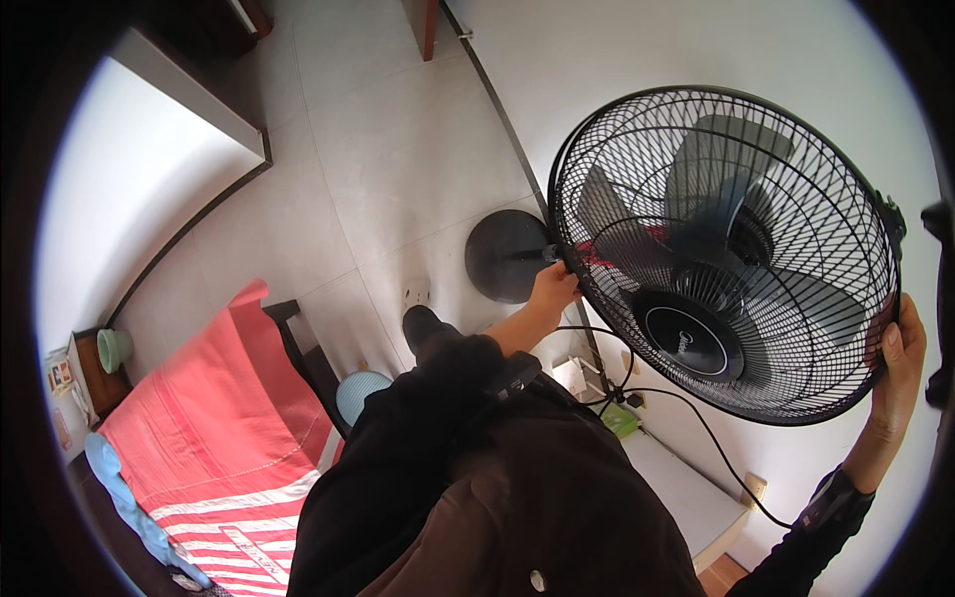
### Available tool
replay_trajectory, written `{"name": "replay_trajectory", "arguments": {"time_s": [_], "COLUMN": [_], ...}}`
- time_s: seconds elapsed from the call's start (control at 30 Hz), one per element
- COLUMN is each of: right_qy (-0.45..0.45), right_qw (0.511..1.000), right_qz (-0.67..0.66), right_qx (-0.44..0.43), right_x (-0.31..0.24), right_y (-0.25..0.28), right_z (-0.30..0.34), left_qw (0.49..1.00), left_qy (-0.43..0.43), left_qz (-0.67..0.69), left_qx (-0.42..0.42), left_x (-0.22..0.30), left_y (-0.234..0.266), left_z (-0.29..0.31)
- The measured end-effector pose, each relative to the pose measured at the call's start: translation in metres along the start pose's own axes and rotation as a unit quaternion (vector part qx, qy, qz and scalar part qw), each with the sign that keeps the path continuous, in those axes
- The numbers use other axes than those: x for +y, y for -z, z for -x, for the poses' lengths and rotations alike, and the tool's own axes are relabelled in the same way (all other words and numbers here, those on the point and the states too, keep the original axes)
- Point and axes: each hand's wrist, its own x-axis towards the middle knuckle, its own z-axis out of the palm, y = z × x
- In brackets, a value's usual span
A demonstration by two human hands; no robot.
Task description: The person assembles a standing fan by attaching the front grille, then uses a screwdriver to tighten a screw on the fan's neck. They then reattach the front grille and adjust the fan's position.
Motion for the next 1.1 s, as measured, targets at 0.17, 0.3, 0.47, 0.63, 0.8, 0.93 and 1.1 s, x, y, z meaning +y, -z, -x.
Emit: {"name": "replay_trajectory", "arguments": {"time_s": [0.17,0.3,0.47,0.63,0.8,0.93,1.1], "right_qy": [-0.033,-0.064,-0.052,-0.073,-0.082,-0.068,-0.071], "right_qw": [0.993,0.988,0.988,0.982,0.975,0.978,0.975], "right_qz": [-0.095,-0.133,-0.140,-0.174,-0.201,-0.195,-0.209], "right_qx": [0.057,0.039,-0.023,-0.026,-0.049,-0.027,-0.030], "right_x": [0.013,0.024,0.027,0.016,0.007,0.008,0.008], "right_y": [-0.002,0.008,0.019,0.012,0.000,-0.007,-0.006], "right_z": [0.000,-0.008,-0.016,-0.012,-0.004,0.001,0.002], "left_qw": [1.000,0.999,1.000,0.990,0.948,0.948,0.935], "left_qy": [0.010,0.002,-0.019,0.002,-0.013,0.022,0.037], "left_qz": [0.028,0.030,0.024,0.126,0.273,0.287,0.328], "left_qx": [0.001,-0.014,-0.004,-0.057,-0.162,-0.134,-0.128], "left_x": [-0.003,-0.008,-0.008,-0.011,-0.027,-0.038,-0.051], "left_y": [0.009,0.022,0.016,0.017,0.021,0.019,0.013], "left_z": [-0.004,-0.012,-0.014,-0.003,-0.018,-0.030,-0.036]}}
